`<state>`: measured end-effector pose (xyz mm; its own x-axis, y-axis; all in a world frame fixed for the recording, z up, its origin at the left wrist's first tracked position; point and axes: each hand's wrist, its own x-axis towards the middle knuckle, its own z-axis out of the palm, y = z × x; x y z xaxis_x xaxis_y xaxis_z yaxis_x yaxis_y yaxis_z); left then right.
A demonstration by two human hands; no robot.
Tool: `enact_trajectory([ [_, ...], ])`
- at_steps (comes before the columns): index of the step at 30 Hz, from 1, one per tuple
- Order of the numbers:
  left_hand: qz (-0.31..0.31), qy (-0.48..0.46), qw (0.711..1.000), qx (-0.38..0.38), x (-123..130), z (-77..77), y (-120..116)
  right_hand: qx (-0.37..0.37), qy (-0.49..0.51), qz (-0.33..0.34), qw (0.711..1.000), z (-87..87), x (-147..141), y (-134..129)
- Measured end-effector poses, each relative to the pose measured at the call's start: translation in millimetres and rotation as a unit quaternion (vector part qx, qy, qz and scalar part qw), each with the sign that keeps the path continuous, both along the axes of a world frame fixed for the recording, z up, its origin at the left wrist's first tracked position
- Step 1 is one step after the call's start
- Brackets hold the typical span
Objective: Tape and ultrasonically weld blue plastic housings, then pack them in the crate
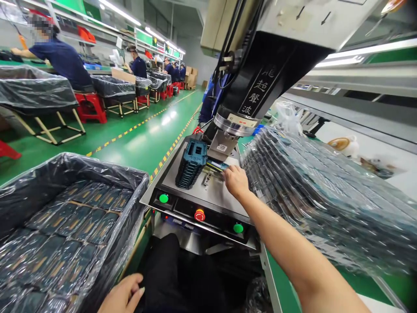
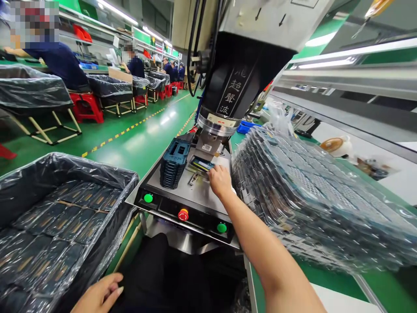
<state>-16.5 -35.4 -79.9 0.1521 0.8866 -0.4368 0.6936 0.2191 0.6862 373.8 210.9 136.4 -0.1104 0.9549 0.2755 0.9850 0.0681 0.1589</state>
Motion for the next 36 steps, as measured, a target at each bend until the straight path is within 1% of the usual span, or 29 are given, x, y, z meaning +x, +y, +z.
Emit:
enact_trajectory([
  [1,0.006,-0.027,0.999,0.021,3.7,10.4,6.1,0.013,0.022,-0.002,1.0,3.8,-1.1,-16.6],
  [2,0.012,-0.054,0.998,0.037,8.6,22.9,12.9,0.024,0.068,-0.011,0.997,7.1,-2.3,-34.8],
  [3,0.02,-0.08,0.996,0.046,14.7,37.1,20.3,0.024,0.148,-0.026,0.988,9.5,-3.5,-54.4],
  [4,0.028,-0.109,0.992,0.053,22.1,52.7,27.9,0.011,0.249,-0.044,0.967,10.8,-5.3,-74.9],
  [5,0.038,-0.137,0.988,0.058,30.7,69.2,35.4,-0.011,0.347,-0.061,0.936,10.9,-7.6,-95.7],
  [6,0.044,-0.163,0.984,0.062,40.4,85.9,42.4,-0.043,0.439,-0.072,0.894,9.7,-10.9,-116.3],
  [7,0.048,-0.2,0.976,0.066,51.0,102.3,48.8,-0.084,0.526,-0.078,0.842,7.3,-15.3,-136.2],
  [8,0.066,-0.245,0.965,0.068,62.1,117.7,54.2,-0.128,0.606,-0.078,0.781,3.9,-20.8,-155.2],
  [10,0.09,-0.334,0.938,0.038,84.9,144.1,61.6,-0.204,0.736,-0.081,0.641,-4.9,-34.6,-188.6],
  [11,0.096,-0.38,0.92,0.02,95.9,154.3,63.4,-0.232,0.789,-0.086,0.562,-9.6,-42.1,-202.8],
  [12,0.088,-0.421,0.903,0.001,106.2,162.4,64.1,-0.253,0.826,-0.091,0.495,-14.3,-49.5,-215.1],
  [13,0.067,-0.455,0.888,-0.018,115.4,168.5,63.5,-0.266,0.845,-0.092,0.455,-18.9,-56.2,-225.7],
  [14,0.049,-0.483,0.873,-0.038,123.4,172.6,61.8,-0.275,0.854,-0.091,0.433,-23.3,-61.8,-234.7],
  [15,0.034,-0.505,0.861,-0.057,129.8,175.0,59.3,-0.279,0.857,-0.086,0.424,-27.7,-66.0,-242.2],
  [16,0.028,-0.52,0.851,-0.075,134.7,175.9,56.2,-0.276,0.858,-0.081,0.426,-32.2,-68.7,-248.6],
  [17,0.031,-0.53,0.843,-0.089,138.1,175.7,52.8,-0.265,0.854,-0.077,0.441,-36.6,-70.0,-254.3],
  [18,0.04,-0.534,0.839,-0.097,140.1,174.7,49.3,-0.247,0.844,-0.074,0.471,-41.0,-70.3,-259.5],
  [19,0.051,-0.534,0.838,-0.099,141.0,173.3,45.9,-0.221,0.825,-0.07,0.515,-45.2,-70.0,-264.4],
  [20,0.059,-0.533,0.838,-0.098,141.2,171.8,42.7,-0.191,0.796,-0.063,0.571,-48.8,-69.5,-269.2],
  [23,0.078,-0.534,0.837,-0.092,139.9,169.9,34.0,-0.109,0.637,-0.019,0.763,-54.7,-71.3,-283.0],
  [24,0.084,-0.536,0.835,-0.091,139.7,170.7,31.2,-0.089,0.573,0.0,0.815,-54.6,-73.6,-287.1],
  [25,0.087,-0.536,0.835,-0.088,139.7,172.2,28.5,-0.074,0.511,0.019,0.856,-53.7,-76.7,-290.6],
  [26,0.089,-0.534,0.836,-0.085,140.0,174.4,25.6,-0.062,0.456,0.035,0.887,-52.1,-80.4,-293.5],
  [27,0.09,-0.532,0.838,-0.08,140.6,176.9,22.8,-0.052,0.41,0.049,0.909,-50.2,-84.2,-295.7],
  [28,0.091,-0.529,0.84,-0.075,141.2,179.5,20.1,-0.044,0.373,0.06,0.925,-48.1,-87.7,-296.9],
  [30,0.09,-0.518,0.848,-0.063,141.6,183.3,15.9,-0.028,0.318,0.075,0.945,-43.1,-91.9,-296.4],
  [32,0.086,-0.499,0.862,-0.035,138.6,182.7,15.1,-0.008,0.275,0.092,0.957,-34.4,-89.2,-292.4],
  [34,0.079,-0.459,0.885,0.009,129.9,174.8,18.5,0.022,0.24,0.101,0.965,-18.3,-77.2,-285.5],
  [36,0.072,-0.395,0.914,0.051,113.5,156.6,24.2,0.066,0.213,0.086,0.971,7.5,-55.6,-275.6],
])
